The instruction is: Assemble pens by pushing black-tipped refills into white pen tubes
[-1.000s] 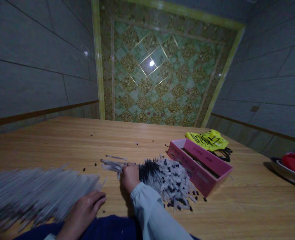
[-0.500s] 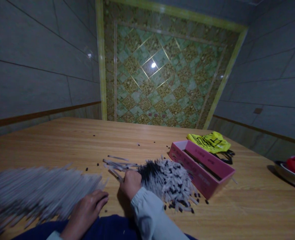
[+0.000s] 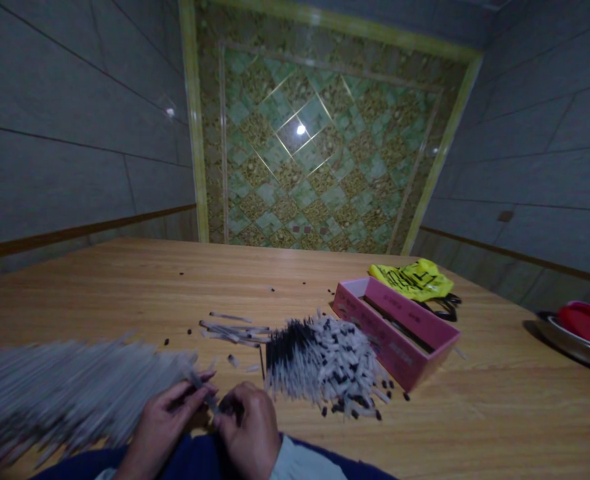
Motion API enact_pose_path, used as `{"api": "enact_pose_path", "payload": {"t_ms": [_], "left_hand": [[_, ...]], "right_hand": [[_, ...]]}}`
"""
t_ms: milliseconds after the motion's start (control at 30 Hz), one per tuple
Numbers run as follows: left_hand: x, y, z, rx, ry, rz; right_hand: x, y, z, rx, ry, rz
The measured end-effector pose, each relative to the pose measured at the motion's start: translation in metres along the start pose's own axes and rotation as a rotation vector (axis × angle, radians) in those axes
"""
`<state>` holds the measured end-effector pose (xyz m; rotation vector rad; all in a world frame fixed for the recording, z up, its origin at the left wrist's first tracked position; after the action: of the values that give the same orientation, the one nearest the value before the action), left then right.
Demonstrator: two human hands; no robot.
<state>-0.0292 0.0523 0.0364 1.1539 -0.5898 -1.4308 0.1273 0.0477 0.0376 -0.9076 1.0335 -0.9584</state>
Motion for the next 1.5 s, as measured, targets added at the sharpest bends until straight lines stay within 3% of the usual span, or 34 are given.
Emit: {"api": "enact_pose_path", "payload": {"t_ms": [133, 200, 300, 400, 533, 667, 767, 933, 1100, 1200, 1267, 1367, 1433, 1500], "left_hand": [[0.006, 0.018, 0.024, -0.191, 0.170, -0.188], [0.010, 0.028, 0.033, -0.314, 0.245, -0.319], [0.016, 0.043, 0.023, -0.518, 0.169, -0.588], [0.023, 0.049, 0.003, -0.720, 0.045, -0.793], [0.028, 0.047, -0.013, -0.834, -0.030, -0.879], [0.031, 0.051, -0.016, -0.809, -0.090, -0.925], [0.031, 0.054, -0.017, -0.798, -0.131, -0.897], [0.029, 0.056, -0.019, -0.847, -0.150, -0.819], [0.033, 0.058, -0.015, -0.864, -0.052, -0.861], [0.033, 0.055, -0.011, -0.835, -0.016, -0.864], [0.030, 0.049, -0.008, -0.802, -0.040, -0.823], [0.023, 0.042, 0.004, -0.722, 0.010, -0.755], [0.019, 0.038, 0.017, -0.619, 0.110, -0.687], [0.015, 0.032, 0.029, -0.494, 0.194, -0.551]], "right_hand": [[-0.001, 0.002, 0.001, -0.295, 0.030, -0.015], [-0.004, 0.010, -0.001, -0.511, 0.010, -0.101], [-0.004, 0.026, -0.013, -0.797, -0.105, -0.322], [0.000, 0.037, -0.022, -0.865, -0.223, -0.476], [0.008, 0.048, -0.023, -0.803, -0.310, -0.617], [0.020, 0.055, -0.029, -0.857, -0.426, -0.818], [0.017, 0.054, -0.025, -0.853, -0.409, -0.754], [0.004, 0.046, -0.015, -0.642, -0.305, -0.444], [-0.004, 0.009, 0.009, -0.070, -0.131, 0.048], [0.002, -0.022, 0.017, 0.263, -0.138, 0.404], [0.005, -0.034, 0.024, 0.343, -0.146, 0.543], [-0.004, -0.036, 0.052, 0.213, 0.013, 0.468], [-0.014, -0.018, 0.068, -0.035, 0.147, 0.233], [-0.019, 0.009, 0.065, -0.326, 0.172, -0.024]]}}
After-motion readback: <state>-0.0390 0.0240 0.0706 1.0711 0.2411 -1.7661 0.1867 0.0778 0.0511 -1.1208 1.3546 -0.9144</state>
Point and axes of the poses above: each hand's wrist, its own x-axis away from the middle knuckle, its own z-axis out of the back of the hand, y = z × x, the point moved 8 cm from there along -x, towards the middle knuckle, and after that the axes turned 13 degrees about -x, right-handed, at the moved point
